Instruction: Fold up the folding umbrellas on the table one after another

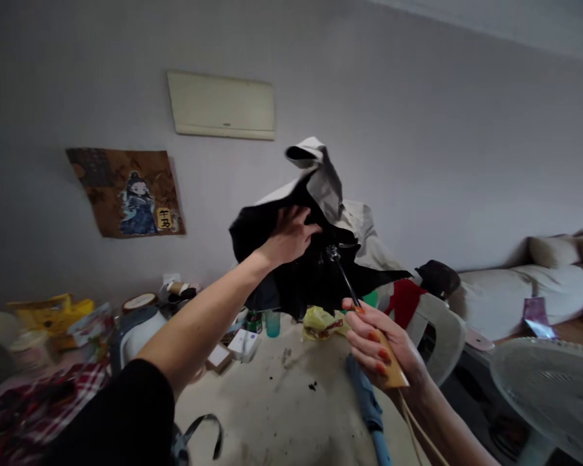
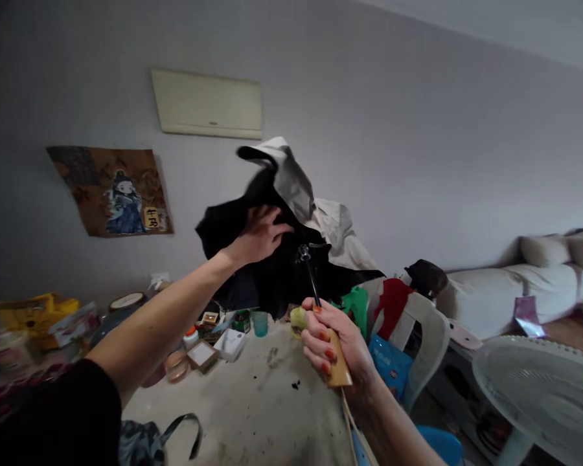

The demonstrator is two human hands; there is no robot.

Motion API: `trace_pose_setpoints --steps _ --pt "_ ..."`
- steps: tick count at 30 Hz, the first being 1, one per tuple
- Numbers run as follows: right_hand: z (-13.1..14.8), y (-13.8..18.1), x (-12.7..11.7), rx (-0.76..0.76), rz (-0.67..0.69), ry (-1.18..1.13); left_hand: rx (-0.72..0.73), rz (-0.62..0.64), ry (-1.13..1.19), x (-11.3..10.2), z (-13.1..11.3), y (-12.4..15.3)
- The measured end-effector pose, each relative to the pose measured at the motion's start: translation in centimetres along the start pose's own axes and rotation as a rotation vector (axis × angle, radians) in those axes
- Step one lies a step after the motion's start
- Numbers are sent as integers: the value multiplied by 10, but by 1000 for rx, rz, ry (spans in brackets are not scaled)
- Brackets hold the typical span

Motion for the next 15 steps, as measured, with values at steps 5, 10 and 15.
trace_pose_setpoints --steps 5,10,15 --pt "0 15 -11 -50 -76 -143 87 168 149 15 6 -1" --pt "-13 11 -23 25 -75 -11 -13 -60 411 3 1 -9" --pt "-11 -17 -26 -124 -226 148 10 35 667 0 -27 -10"
Point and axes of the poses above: each hand's wrist, its own y-axis away from the middle knuckle, its own x-axis out of the palm, z = x × y, the point moved 3 cm from there along -y, towards the middle knuckle, and after that the axes turned 15 degrees about -y, right-handed, at the moved point
